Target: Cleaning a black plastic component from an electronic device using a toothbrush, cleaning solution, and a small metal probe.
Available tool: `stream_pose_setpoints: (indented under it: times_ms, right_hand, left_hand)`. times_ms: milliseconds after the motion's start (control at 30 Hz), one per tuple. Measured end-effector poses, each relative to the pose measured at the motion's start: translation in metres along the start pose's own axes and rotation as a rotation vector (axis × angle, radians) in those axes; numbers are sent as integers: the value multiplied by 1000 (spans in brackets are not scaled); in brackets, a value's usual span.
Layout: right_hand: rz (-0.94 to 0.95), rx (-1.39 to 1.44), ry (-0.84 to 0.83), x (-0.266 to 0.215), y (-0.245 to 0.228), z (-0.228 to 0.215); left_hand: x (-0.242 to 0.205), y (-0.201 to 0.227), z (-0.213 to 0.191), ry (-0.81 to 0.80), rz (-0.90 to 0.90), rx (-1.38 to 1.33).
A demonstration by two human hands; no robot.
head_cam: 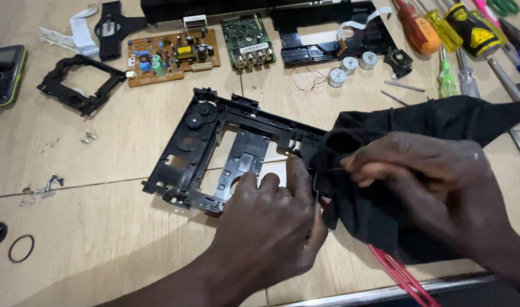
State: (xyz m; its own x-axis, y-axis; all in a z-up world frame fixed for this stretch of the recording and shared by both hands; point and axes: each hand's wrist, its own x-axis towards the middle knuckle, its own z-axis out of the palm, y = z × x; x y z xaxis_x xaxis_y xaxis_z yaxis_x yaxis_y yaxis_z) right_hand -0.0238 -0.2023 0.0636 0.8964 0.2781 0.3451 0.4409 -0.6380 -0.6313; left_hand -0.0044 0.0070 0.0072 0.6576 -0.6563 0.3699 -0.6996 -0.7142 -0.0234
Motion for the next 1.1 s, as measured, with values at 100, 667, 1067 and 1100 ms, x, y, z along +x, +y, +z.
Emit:
stream_pose_setpoints:
  times_ms: [100,667,1067,1100]
  right_hand:
    - [-15,5,-78,-3,-4,-3]
    - [-220,-140,-145,24,17,-10]
    - [-5,63,-120,28,17,-11]
    - [-1,31,-116,28,18,-10]
  left_hand:
    - [1,0,-2,26,10,21]
    - [3,1,1,-21,21,50]
    - [3,1,0,22,20,60]
    - [3,1,0,22,15,53]
